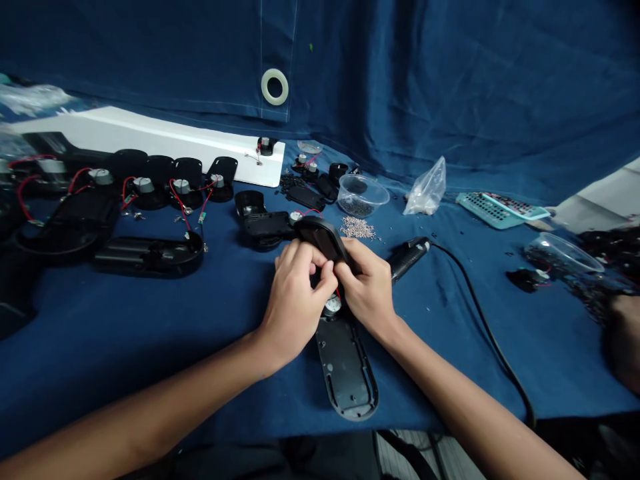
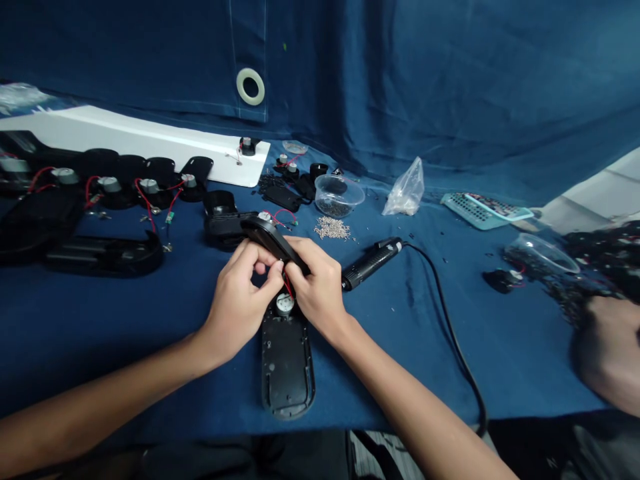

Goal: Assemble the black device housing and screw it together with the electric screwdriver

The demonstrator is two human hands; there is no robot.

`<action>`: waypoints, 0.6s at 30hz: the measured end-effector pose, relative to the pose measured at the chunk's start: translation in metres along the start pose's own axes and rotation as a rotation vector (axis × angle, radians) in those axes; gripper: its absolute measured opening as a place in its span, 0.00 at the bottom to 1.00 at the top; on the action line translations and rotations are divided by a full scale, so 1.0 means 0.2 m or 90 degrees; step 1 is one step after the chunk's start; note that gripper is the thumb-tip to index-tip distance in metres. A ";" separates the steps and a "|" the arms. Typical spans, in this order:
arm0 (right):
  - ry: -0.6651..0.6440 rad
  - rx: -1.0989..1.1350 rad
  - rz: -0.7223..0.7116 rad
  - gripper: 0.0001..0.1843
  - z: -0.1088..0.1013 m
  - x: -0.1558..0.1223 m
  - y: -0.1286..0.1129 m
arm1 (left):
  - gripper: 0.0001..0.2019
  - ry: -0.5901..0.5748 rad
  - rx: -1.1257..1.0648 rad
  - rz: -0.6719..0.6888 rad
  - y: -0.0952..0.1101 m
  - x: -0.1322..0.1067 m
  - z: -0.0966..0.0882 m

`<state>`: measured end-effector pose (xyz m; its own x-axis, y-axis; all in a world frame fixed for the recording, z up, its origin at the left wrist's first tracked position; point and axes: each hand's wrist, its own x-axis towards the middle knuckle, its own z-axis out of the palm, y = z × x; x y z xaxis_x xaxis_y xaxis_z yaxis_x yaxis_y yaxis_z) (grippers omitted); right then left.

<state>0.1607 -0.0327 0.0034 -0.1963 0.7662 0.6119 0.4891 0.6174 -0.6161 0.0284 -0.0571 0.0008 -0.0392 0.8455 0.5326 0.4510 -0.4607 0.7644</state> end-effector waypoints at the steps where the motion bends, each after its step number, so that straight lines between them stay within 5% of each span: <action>1: 0.001 0.001 0.013 0.15 0.00 0.00 0.00 | 0.06 -0.005 -0.001 -0.004 0.00 0.00 0.00; 9: 0.024 0.128 0.165 0.08 0.00 0.04 0.05 | 0.09 -0.070 0.016 -0.062 -0.07 0.00 -0.02; 14: -0.022 0.233 0.218 0.06 0.00 0.04 0.12 | 0.08 -0.201 0.040 -0.131 -0.11 0.00 0.00; 18: -0.025 0.259 0.222 0.06 -0.01 0.04 0.17 | 0.09 -0.193 0.029 -0.145 -0.10 0.00 -0.01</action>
<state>0.1773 -0.0061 -0.0125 -0.1169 0.9396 0.3217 0.1644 0.3378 -0.9267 0.0168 -0.0481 -0.0138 0.1199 0.9695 0.2140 0.5005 -0.2451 0.8303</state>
